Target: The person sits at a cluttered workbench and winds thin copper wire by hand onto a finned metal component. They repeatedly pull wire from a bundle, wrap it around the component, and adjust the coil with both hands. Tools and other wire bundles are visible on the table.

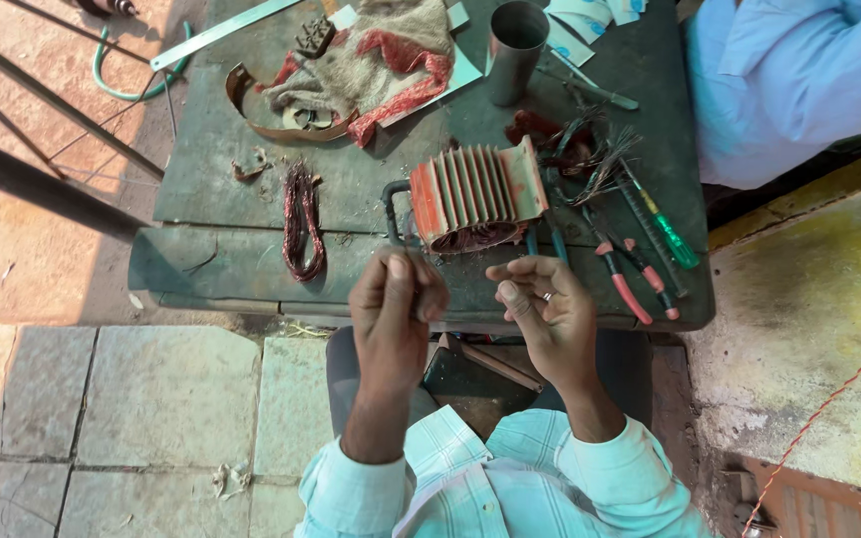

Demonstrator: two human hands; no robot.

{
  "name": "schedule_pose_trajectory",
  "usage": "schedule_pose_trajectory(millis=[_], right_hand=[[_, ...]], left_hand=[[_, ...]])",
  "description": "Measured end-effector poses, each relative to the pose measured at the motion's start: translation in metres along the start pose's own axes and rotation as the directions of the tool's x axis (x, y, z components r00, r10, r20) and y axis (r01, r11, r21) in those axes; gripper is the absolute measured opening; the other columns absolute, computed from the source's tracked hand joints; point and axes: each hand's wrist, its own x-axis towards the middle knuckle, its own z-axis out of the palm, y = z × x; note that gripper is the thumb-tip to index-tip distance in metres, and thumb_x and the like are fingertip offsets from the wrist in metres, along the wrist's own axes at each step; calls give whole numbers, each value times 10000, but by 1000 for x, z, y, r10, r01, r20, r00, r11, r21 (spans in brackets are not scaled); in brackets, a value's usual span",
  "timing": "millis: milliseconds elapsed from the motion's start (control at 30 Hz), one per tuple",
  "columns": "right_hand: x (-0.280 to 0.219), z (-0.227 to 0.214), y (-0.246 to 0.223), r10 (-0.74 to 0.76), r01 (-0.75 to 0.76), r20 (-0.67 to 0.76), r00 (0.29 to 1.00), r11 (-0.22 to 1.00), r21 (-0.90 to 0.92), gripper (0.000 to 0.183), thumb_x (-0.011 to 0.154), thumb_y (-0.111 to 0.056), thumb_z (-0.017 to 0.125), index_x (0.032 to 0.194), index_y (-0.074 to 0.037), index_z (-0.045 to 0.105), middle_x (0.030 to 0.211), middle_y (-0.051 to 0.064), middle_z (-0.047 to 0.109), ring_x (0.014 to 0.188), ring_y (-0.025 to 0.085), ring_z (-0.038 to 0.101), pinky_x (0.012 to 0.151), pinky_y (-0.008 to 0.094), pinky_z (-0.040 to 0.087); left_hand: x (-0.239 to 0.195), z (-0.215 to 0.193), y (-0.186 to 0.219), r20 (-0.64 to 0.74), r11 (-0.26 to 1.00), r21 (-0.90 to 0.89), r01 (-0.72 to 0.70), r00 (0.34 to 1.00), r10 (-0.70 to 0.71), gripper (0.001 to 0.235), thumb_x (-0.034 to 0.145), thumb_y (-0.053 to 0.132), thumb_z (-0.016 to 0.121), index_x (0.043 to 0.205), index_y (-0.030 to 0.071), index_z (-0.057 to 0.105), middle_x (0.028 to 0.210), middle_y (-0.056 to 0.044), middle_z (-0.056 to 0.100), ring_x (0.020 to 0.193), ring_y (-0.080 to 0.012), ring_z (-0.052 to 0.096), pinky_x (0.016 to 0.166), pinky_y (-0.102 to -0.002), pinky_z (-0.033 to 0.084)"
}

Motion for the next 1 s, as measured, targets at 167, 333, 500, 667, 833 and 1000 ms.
schedule_pose_trajectory(millis=[167,333,500,667,833,1000], right_hand=[[2,16,29,-35,37,12,999,934,-356,246,975,-175,740,1150,-12,683,942,81,751,757,74,674,632,221,532],[13,26,55,-109,98,-87,990,989,-114,365,986,-225,781,1158,-12,540,915,20,608,758,32,633,623,198,544],[23,34,74,92,-93,-32,995,995,-35,332,1019,-221,692,1263,-11,617,899,39,657,642,70,610,516,220,439],[27,36,73,153,-136,-38,988,950,281,311,1081,-303,553,1220,-29,606,945,23,639,639,76,585,527,235,431],[32,31,71,191,-209,86,978,922,325,304,1106,-343,433,1072,-85,588,812,-1,570,626,84,581,547,257,467],[35,26,77,-176,192,110,978,969,-157,349,1166,-309,494,983,-24,582,804,10,509,687,104,459,618,288,396]], left_hand=[[33,-12,15,-61,914,355,-196,971,231,281,1161,233,488,1007,14,572,887,-20,548,736,-88,446,657,-249,370],[63,-8,0,-6,839,493,-231,963,269,263,1165,220,488,1025,20,588,874,8,530,770,-70,434,684,-244,376],[98,5,-29,110,610,767,-200,977,182,250,1111,248,529,1029,36,635,787,-33,593,721,-119,544,681,-301,469],[112,17,-51,303,321,874,-365,925,228,196,1077,230,573,1030,57,653,853,-104,637,847,-298,601,768,-427,468],[108,9,-58,344,206,899,-385,915,211,170,1067,208,594,1038,49,645,888,-100,655,874,-304,598,792,-440,475],[110,12,-57,378,168,892,-420,896,235,158,1058,205,608,1041,51,642,901,-97,659,878,-300,599,802,-433,483]])
